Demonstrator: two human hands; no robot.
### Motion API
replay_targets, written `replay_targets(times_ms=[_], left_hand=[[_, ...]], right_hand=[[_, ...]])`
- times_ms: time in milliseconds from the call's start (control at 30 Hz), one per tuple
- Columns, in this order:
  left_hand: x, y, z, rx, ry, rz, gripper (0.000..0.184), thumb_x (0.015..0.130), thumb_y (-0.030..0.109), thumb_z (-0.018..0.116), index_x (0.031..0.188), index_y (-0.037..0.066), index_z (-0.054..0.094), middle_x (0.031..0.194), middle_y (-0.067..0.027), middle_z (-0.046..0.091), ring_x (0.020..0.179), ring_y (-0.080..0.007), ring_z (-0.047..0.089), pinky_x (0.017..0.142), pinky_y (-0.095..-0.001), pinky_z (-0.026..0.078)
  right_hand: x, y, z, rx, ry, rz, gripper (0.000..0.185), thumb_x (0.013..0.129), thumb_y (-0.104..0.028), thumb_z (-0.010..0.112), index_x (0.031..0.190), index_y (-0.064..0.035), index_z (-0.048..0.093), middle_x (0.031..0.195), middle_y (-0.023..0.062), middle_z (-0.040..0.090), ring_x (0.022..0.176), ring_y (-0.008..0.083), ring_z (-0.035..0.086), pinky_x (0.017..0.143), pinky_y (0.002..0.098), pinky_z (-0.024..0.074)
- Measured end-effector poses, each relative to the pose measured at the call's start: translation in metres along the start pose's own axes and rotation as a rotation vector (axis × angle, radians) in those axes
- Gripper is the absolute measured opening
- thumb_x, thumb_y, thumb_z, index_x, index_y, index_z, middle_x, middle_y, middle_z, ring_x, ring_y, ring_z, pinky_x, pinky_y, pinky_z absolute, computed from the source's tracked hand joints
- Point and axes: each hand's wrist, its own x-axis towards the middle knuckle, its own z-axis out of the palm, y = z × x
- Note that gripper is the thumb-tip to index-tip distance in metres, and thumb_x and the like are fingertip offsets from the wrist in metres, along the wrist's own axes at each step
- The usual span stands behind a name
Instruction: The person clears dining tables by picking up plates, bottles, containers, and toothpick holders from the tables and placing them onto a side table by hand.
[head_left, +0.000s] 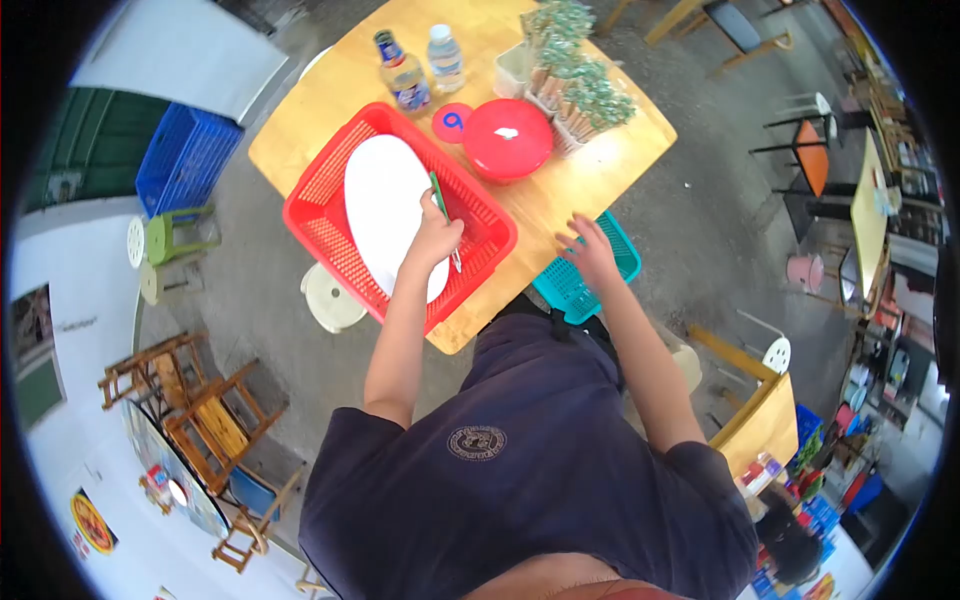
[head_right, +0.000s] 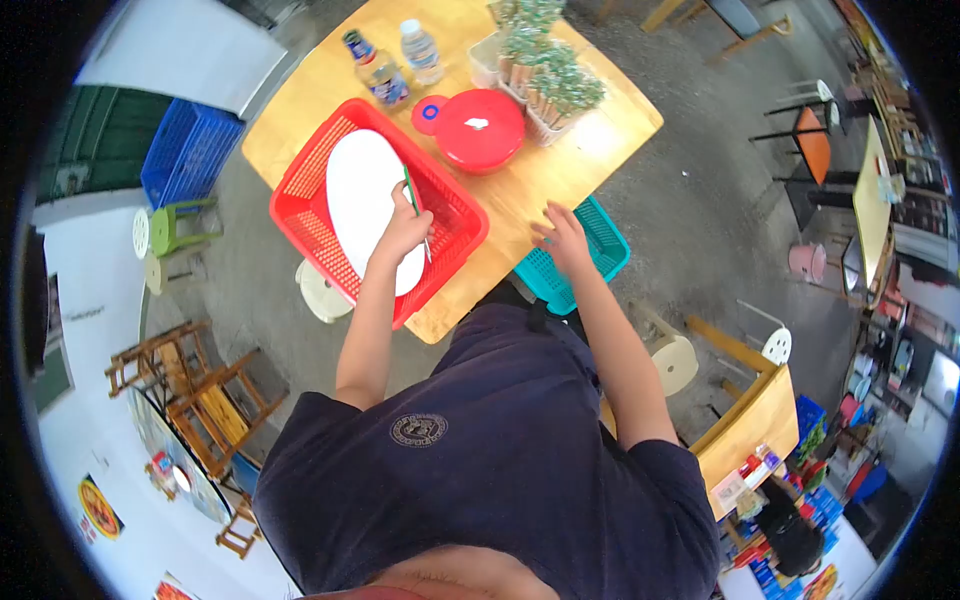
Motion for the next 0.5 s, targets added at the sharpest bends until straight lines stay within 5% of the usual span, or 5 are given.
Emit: replay_targets(times_ms=[100, 167, 200, 500], left_hand=[[0.017, -0.028, 0.016, 0.291, 0.087, 0.127, 0.079, 0.076, 0.011, 0.055, 0.136, -0.001, 0.005, 0.101, -0.0253, 0.053, 0.083, -0.0349, 0.059, 0.076, -0.0373, 0.050], [0.006, -0.015, 0.027, 0.511, 0.136, 0.157, 0.082, 0.074, 0.012, 0.058, 0.136, -0.002, 0.006, 0.108, -0.0312, 0.050, 0.092, -0.0405, 0.058, 0.083, -0.0415, 0.048], [0.000, -0.001, 0.028, 0.429, 0.067, 0.022, 0.087, 0.074, 0.019, 0.063, 0.138, 0.002, 0.006, 0.122, -0.0391, 0.038, 0.108, -0.0497, 0.048, 0.093, -0.0463, 0.042], [0.015, -0.005, 0.030, 0.694, -0.009, -0.070, 0.084, 0.079, 0.019, 0.057, 0.136, -0.010, 0.003, 0.090, -0.0324, 0.061, 0.089, -0.0435, 0.060, 0.082, -0.0447, 0.048]], right_hand=[[-0.051, 0.030, -0.061, 0.049, 0.201, -0.013, 0.045, 0.089, -0.025, 0.057, 0.128, -0.0069, 0.042, 0.119, 0.0102, 0.052, 0.102, 0.0245, 0.056, 0.080, 0.0380, 0.0473], [-0.080, 0.054, -0.106, 0.160, 0.317, 0.015, 0.043, 0.089, -0.025, 0.055, 0.127, -0.0076, 0.043, 0.115, 0.0097, 0.053, 0.098, 0.0236, 0.056, 0.079, 0.0375, 0.0469], [-0.095, 0.059, -0.121, 0.241, 0.393, 0.033, 0.042, 0.089, -0.026, 0.055, 0.126, -0.0084, 0.044, 0.114, 0.0092, 0.054, 0.096, 0.0232, 0.056, 0.078, 0.0374, 0.0468], [-0.148, 0.117, -0.207, 0.487, 0.674, 0.061, 0.038, 0.088, -0.030, 0.056, 0.121, -0.0122, 0.049, 0.104, 0.0067, 0.056, 0.093, 0.0212, 0.056, 0.073, 0.0360, 0.0473]])
